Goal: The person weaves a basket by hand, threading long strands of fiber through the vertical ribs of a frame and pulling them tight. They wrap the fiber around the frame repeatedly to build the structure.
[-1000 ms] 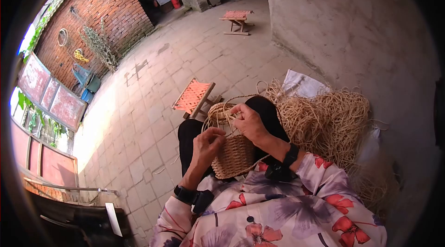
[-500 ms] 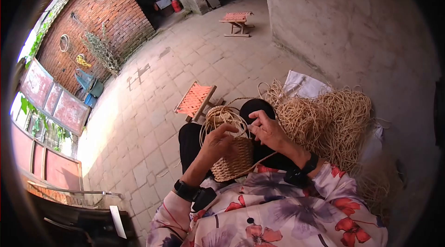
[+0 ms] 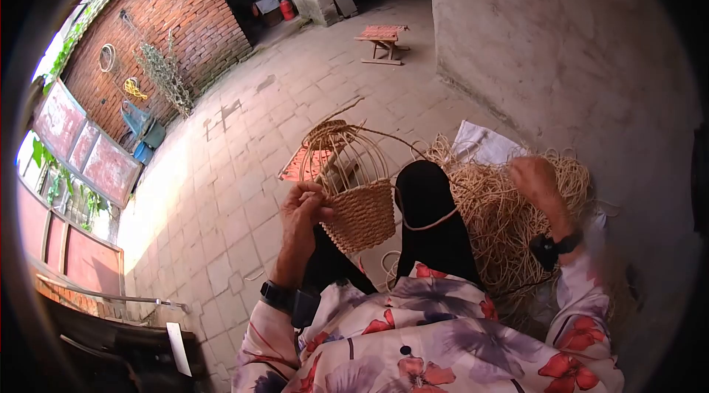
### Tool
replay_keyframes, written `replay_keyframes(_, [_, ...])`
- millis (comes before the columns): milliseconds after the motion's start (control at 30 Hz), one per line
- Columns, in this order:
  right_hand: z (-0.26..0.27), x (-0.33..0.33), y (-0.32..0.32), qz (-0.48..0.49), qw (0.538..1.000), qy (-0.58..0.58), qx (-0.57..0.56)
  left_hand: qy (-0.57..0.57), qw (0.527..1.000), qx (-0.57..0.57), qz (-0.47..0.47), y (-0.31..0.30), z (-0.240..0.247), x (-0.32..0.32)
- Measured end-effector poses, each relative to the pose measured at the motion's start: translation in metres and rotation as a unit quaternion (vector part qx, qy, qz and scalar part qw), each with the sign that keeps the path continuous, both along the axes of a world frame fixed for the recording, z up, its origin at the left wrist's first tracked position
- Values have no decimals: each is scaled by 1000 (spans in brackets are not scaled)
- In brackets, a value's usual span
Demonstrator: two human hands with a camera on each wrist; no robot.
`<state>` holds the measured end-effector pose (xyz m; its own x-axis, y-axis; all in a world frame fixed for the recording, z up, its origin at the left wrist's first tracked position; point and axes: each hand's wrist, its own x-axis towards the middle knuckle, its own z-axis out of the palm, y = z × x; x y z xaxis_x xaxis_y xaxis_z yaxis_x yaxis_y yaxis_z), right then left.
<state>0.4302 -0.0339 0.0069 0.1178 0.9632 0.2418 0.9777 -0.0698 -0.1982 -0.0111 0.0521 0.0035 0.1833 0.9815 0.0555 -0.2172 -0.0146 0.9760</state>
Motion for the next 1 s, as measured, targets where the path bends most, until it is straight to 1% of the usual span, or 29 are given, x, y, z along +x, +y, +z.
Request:
replay_keyframes(33, [-4,37,5,-47,985,-113,124,6,1000,4,-3,-8,-7,-1])
replay_keyframes(67, [-8,61,7,-92,939,-222,244,12,1000,8,-7,-15,-15,-1])
replay_keyframes(100, [-1,57,6,-92,939,-224,245,10,1000,9,-6,-22,-23,1])
replay_keyframes(167, [24,31,2,-98,935,-229,253,19,998,-57,-10,-38,-37,5])
replay_keyframes(200, [34,3,-1,-37,968,-108,224,35,995,-87,-17,-44,-40,6])
replay_keyframes(233, [25,-21,0,24,980,34,195,36,995,-89,-17,-45,-40,6])
replay_keyframes(267, [14,-48,-1,89,972,166,142,48,995,-83,-34,-45,-39,6])
replay_keyframes(300, [5,-77,-5,139,954,262,50,59,994,-77,-51,-44,-36,7])
replay_keyframes(333, [-4,-100,-7,180,871,433,-144,89,990,-90,-62,-43,-29,7])
replay_keyframes(367, [-17,-121,-7,177,791,513,-283,89,990,-90,-62,-43,-27,6])
replay_keyframes(400, [-28,-138,-6,186,723,576,-334,215,975,-2,-49,-42,-25,5])
replay_keyframes(433, [-34,-149,2,186,723,576,-334,336,937,86,-35,-41,-22,5])
replay_keyframes(467, [-40,-157,8,153,638,694,-296,336,937,86,-35,-43,-17,7])
replay_keyframes(500, [-46,-163,13,115,538,796,-252,405,897,175,26,-47,-9,11])
replay_keyframes(533, [-51,-167,23,101,473,840,-248,466,841,260,85,-50,-6,15])
replay_keyframes(567, [-56,-175,27,99,473,840,-248,466,842,260,84,-50,-7,18])
replay_keyframes(633, [-59,-193,35,79,401,892,-193,408,875,258,45,-50,-7,23])
replay_keyframes(667, [-58,-198,36,97,380,902,-182,407,875,259,45,-50,-7,26])
replay_keyframes(700, [-58,-198,38,98,381,901,-182,420,861,285,32,-49,-7,29])
replay_keyframes(767, [-58,-198,40,137,406,889,-162,445,831,334,6,-47,-7,35])
replay_keyframes(800, [-57,-195,38,137,405,889,-163,462,816,347,5,-48,-4,37])
replay_keyframes(833, [-53,-189,32,131,534,820,-159,462,817,346,3,-48,-3,40])
replay_keyframes(867, [-50,-185,28,123,652,732,-153,476,803,358,8,-48,-1,43])
replay_keyframes(900, [-52,-184,26,121,652,732,-153,490,789,370,13,-48,0,46])
replay_keyframes(967, [-57,-185,22,102,694,699,-139,488,793,364,15,-52,3,53])
replay_keyframes(1000, [-55,-184,22,102,694,699,-137,487,796,359,17,-53,4,56])
